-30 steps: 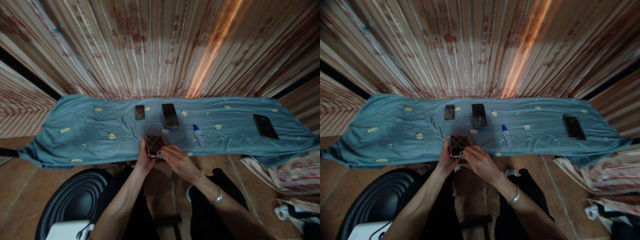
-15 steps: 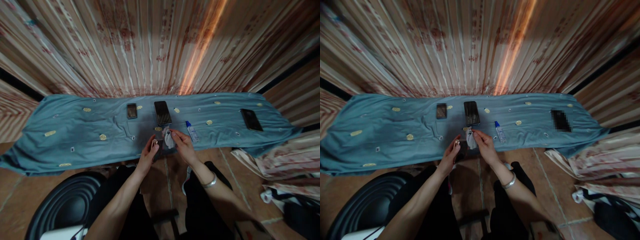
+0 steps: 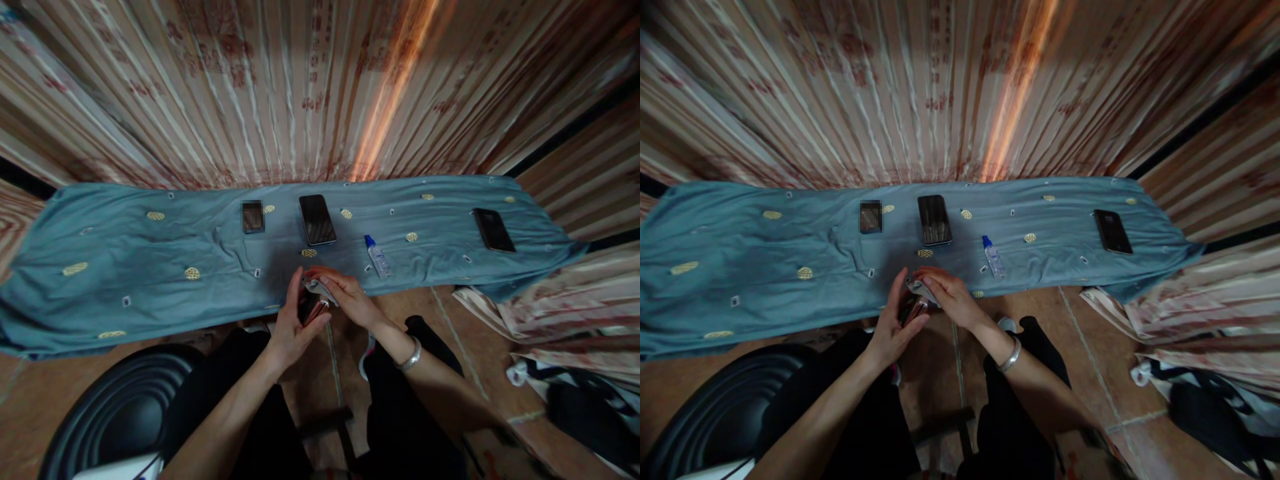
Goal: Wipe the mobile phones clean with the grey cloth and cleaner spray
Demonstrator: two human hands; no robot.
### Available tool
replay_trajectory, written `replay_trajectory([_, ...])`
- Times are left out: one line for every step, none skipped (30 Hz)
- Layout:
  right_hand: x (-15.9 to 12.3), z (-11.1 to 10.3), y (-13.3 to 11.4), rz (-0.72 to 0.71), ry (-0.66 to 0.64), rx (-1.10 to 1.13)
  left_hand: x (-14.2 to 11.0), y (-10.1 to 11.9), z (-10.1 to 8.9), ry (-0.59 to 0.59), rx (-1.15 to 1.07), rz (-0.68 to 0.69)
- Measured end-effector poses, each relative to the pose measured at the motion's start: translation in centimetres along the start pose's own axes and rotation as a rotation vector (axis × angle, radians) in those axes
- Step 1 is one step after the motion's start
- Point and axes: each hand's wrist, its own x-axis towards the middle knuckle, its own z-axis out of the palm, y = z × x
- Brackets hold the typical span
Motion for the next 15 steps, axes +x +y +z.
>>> replay_trajectory([0.1, -0.1, 0.2, 0.013, 0.011, -0.002, -0.1, 0.1, 0.1, -0.008, -0.024, 0.005])
replay_trajectory([0.1, -0.1, 0.3, 0.019, 0.018, -0.006, -0.2, 0.1, 0.2, -0.013, -0.058, 0.003])
replay_trajectory([0.0, -0.1, 0.2, 0.017, 0.023, -0.010, -0.3, 0.1, 0.2, -0.015, -0.098, -0.005])
replay_trajectory([0.0, 0.0, -0.1, 0.006, 0.021, -0.014, -0.3, 0.0, 0.3, -0.011, -0.140, -0.019])
replay_trajectory([-0.2, 0.1, -0.6, -0.012, 0.012, -0.016, -0.2, -0.1, 0.3, 0.000, -0.182, -0.036])
replay_trajectory([-0.3, 0.3, -1.1, -0.037, -0.004, -0.019, -0.2, -0.3, 0.3, 0.016, -0.221, -0.052])
replay_trajectory([-0.4, 0.4, -1.6, -0.068, -0.027, -0.020, -0.1, -0.4, 0.3, 0.036, -0.258, -0.068])
replay_trajectory([-0.5, 0.5, -2.1, -0.096, -0.050, -0.022, 0.0, -0.6, 0.3, 0.057, -0.293, -0.084])
replay_trajectory([-0.6, 0.6, -2.4, -0.121, -0.067, -0.026, 0.0, -0.6, 0.4, 0.076, -0.328, -0.103])
replay_trajectory([-0.6, 0.7, -2.6, -0.138, -0.079, -0.034, 0.0, -0.6, 0.4, 0.094, -0.365, -0.123])
replay_trajectory([-0.6, 0.7, -2.6, -0.147, -0.084, -0.047, 0.0, -0.5, 0.4, 0.106, -0.407, -0.143])
replay_trajectory([-0.5, 0.6, -2.4, -0.148, -0.080, -0.064, 0.0, -0.3, 0.4, 0.113, -0.451, -0.165])
replay_trajectory([-0.3, 0.6, -2.0, -0.142, -0.070, -0.085, 0.0, -0.1, 0.4, 0.122, -0.498, -0.187])
replay_trajectory([-0.2, 0.5, -1.6, -0.129, -0.054, -0.108, 0.0, 0.1, 0.4, 0.133, -0.547, -0.211])
replay_trajectory([-0.1, 0.5, -1.1, -0.113, -0.028, -0.131, 0.1, 0.3, 0.4, 0.148, -0.596, -0.237])
